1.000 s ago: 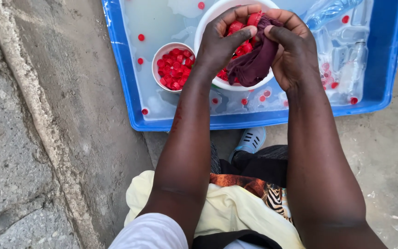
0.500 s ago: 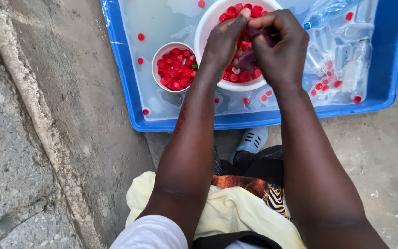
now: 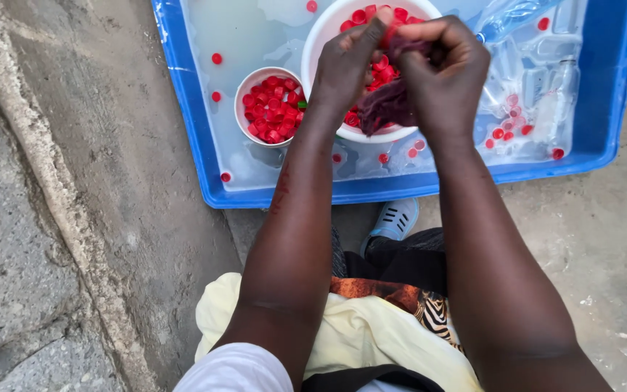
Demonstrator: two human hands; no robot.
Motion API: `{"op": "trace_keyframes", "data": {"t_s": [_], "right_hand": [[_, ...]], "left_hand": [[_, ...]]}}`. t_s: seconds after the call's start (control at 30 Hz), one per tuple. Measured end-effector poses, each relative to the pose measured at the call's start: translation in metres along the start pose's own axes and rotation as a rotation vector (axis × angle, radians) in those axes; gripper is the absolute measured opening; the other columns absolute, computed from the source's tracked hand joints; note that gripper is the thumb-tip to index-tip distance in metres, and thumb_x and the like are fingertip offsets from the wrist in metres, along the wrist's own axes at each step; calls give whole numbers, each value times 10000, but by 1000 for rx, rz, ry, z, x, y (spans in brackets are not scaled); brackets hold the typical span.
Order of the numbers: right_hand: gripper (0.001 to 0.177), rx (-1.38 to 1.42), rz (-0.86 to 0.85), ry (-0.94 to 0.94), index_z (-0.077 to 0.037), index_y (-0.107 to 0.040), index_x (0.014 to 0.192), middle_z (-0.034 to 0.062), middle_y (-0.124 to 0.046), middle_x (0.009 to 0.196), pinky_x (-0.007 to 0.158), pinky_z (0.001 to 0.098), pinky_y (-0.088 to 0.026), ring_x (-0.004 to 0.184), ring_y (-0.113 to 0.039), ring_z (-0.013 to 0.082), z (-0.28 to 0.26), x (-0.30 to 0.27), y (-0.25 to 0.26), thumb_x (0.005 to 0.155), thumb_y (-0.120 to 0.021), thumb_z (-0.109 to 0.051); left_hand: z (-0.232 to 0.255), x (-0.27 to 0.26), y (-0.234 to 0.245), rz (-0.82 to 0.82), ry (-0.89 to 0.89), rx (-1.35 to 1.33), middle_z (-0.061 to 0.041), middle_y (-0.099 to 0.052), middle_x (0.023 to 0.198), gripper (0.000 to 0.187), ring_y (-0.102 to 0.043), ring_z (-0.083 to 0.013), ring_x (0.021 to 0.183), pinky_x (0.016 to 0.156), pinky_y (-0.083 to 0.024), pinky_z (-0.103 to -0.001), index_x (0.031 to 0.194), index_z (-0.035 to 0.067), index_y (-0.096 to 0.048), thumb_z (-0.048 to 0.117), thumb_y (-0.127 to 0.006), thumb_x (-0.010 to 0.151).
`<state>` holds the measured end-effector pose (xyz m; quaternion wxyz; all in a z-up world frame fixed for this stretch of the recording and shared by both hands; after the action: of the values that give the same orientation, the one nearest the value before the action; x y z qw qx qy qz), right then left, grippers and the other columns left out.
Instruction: Cleaning and drying red plastic bottle caps using a cloth.
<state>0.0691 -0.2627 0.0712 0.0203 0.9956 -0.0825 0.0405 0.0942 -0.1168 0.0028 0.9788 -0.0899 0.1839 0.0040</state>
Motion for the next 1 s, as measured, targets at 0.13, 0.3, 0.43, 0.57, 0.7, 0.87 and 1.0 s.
{"op": "trace_keyframes", "data": {"t_s": [0.13, 0.3, 0.43, 0.57, 0.7, 0.87, 1.0], "right_hand": [[198, -91, -49, 135, -31, -730, 982, 66, -740, 937, 769, 222, -561, 848, -704, 118, -5, 4, -7, 873, -625, 97], [140, 471, 88, -399, -25, -729, 917, 96, -706, 755, 616, 259, -569, 590, -640, 170, 42, 9, 6, 803, -682, 42], [149, 201, 74, -141, -54, -702, 928, 64, -710, 796, 664, 236, -567, 672, -642, 117, 18, 4, 8, 821, -679, 47], [212, -209, -103, 267, -20, -655, 1042, 66, -635, 963, 688, 250, -464, 799, -588, 129, -30, -9, -10, 888, -562, 93], [189, 54, -9, -27, -54, -699, 971, 48, -702, 893, 727, 213, -537, 790, -657, 100, 2, 5, 1, 835, -628, 56], [151, 514, 73, -380, -37, -715, 937, 93, -670, 770, 632, 277, -550, 605, -601, 171, 40, 3, 1, 821, -666, 46], [206, -67, -39, 132, -29, -689, 970, 81, -681, 916, 719, 251, -543, 805, -650, 142, -14, -1, -4, 835, -608, 103]], "left_hand": [[12, -16, 7, 82, 153, 101, 30, -582, 694, 530, -458, -99, 507, 474, -375, -275, 688, 191, -568, 720, -540, 700], [-4, -1, 3, -150, -60, -77, -17, -662, 835, 496, -564, -77, 598, 466, -442, -236, 1371, 115, -683, 400, -636, 968], [7, -7, 5, -56, -39, 26, 1, -529, 566, 403, -451, -73, 466, 434, -401, -230, 1138, 113, -814, 408, -747, 871], [2, -1, 7, 35, -69, -20, 44, -477, 624, 395, -438, -81, 513, 464, -385, -251, 665, 202, -498, 519, -682, 811], [14, -15, 4, -88, 24, 4, 0, -596, 809, 521, -512, -88, 576, 440, -389, -240, 1138, 190, -602, 627, -489, 879], [2, -7, -3, -237, -59, -118, -37, -676, 884, 499, -598, -114, 652, 479, -415, -249, 1437, 115, -623, 362, -636, 1004], [9, -5, 4, -12, -20, 65, 24, -527, 677, 403, -496, -81, 494, 427, -370, -243, 793, 176, -630, 578, -625, 812]]}}
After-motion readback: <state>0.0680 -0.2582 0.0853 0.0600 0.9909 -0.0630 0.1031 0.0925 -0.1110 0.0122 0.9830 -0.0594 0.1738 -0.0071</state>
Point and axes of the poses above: each hand's wrist, its own x-axis towards the middle knuckle, its own y-axis out of the back of the hand, z = x × y, the point moved 8 cm from there along x, towards the middle knuckle
